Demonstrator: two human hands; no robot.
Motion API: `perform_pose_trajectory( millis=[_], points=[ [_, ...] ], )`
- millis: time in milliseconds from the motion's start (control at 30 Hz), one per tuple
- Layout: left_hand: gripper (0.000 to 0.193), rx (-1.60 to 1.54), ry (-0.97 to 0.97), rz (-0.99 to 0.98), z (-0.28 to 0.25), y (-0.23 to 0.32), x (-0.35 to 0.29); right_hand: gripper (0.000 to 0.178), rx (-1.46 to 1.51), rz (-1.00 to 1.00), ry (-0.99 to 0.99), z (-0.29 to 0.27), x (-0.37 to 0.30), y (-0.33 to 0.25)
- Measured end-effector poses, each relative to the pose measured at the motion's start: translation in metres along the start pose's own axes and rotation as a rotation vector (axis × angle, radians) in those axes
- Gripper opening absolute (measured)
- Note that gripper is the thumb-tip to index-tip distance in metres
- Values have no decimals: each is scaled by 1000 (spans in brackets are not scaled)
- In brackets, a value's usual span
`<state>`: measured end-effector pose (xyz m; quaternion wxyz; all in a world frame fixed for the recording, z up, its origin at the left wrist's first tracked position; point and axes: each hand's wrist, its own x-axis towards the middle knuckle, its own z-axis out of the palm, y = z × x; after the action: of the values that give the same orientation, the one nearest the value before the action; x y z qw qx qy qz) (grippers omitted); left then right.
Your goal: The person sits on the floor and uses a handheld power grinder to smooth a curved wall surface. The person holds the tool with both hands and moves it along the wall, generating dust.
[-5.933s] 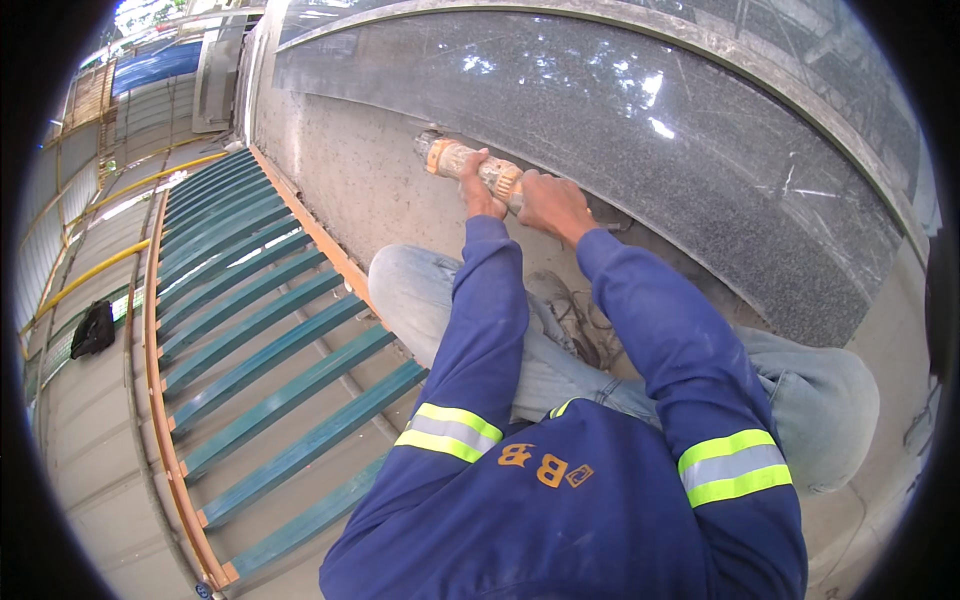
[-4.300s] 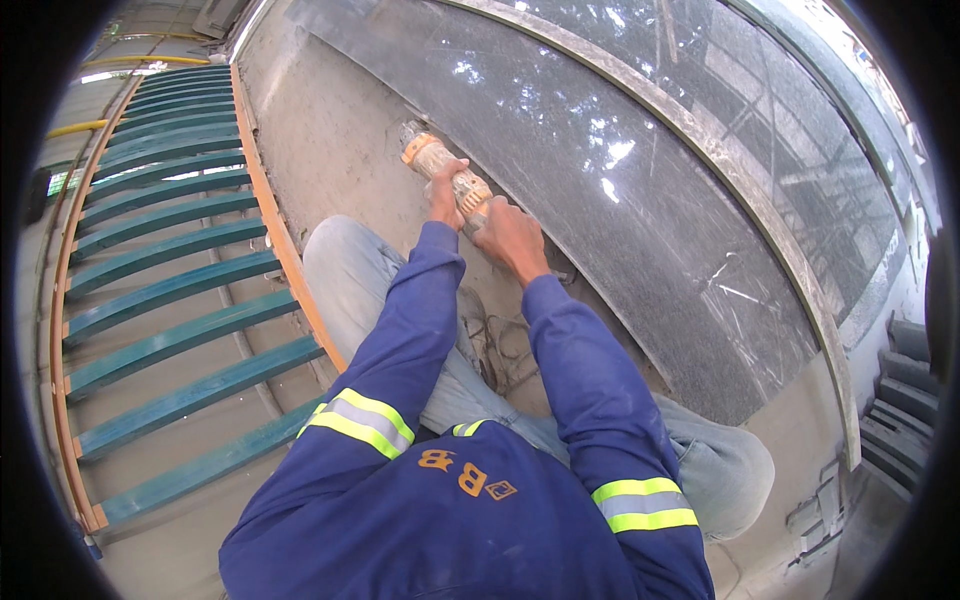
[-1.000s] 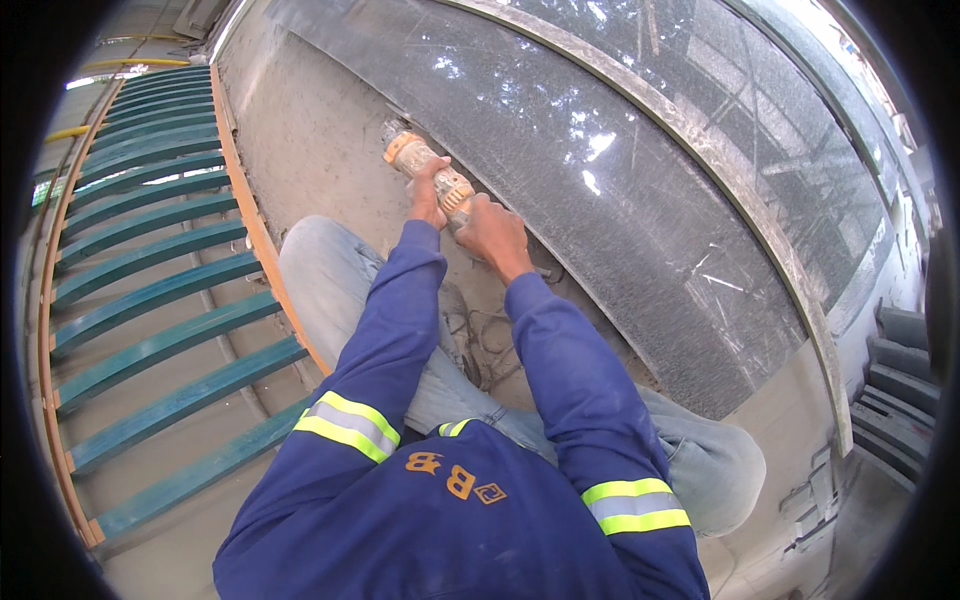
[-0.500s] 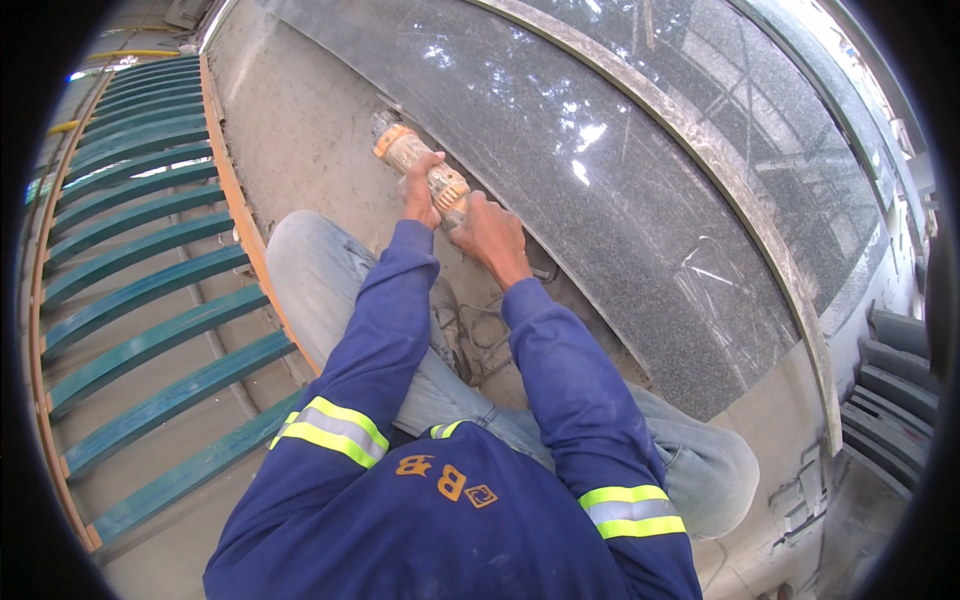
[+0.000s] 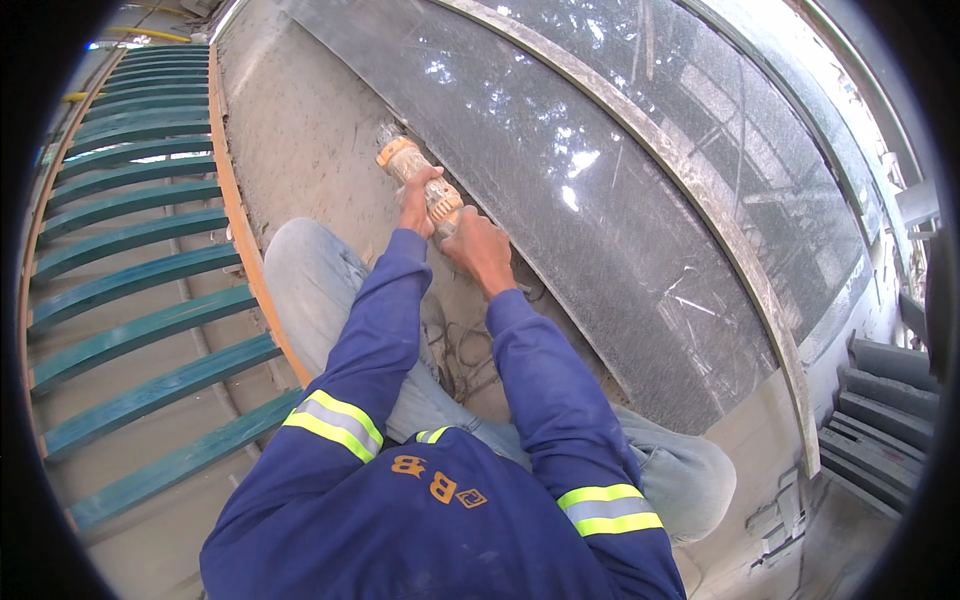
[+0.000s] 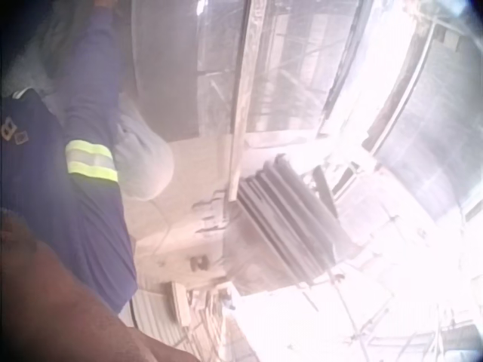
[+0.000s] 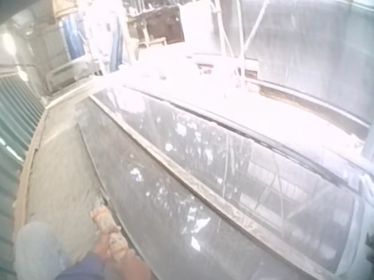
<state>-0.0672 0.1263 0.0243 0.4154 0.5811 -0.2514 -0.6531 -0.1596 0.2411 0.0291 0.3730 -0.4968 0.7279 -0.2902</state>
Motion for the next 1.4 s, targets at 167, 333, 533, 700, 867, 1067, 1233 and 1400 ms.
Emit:
perform_pose_trajectory(
  millis=[167, 333, 533, 700, 867, 1067, 1233, 1400],
  points=[
    [32, 13, 0, 28, -1, 4, 6, 30, 2, -23, 17, 2, 6, -3],
    [37, -6, -64, 1, -1, 6, 3, 29, -13, -44, 26, -1, 6, -3],
    [37, -7, -67, 24, -2, 1, -2, 31, -3, -26, 30, -1, 1, 0],
    [37, -7, -79, 31, -2, 0, -4, 36, 18, -20, -9, -5, -1, 2],
    [37, 25, -51, 3, -2, 1, -5, 36, 35, -14, -6, -5, -3, 1],
    [40, 40, -50, -4, 1, -1, -11, 32, 8, -16, 11, -7, -8, 2],
    [37, 24, -58, -1, 3, -1, -10, 30, 1, -30, 11, -12, -8, 0],
    [35, -2, -90, -36, -5, 2, 2, 31, 4, -29, -2, -8, -3, -3]
  ],
)
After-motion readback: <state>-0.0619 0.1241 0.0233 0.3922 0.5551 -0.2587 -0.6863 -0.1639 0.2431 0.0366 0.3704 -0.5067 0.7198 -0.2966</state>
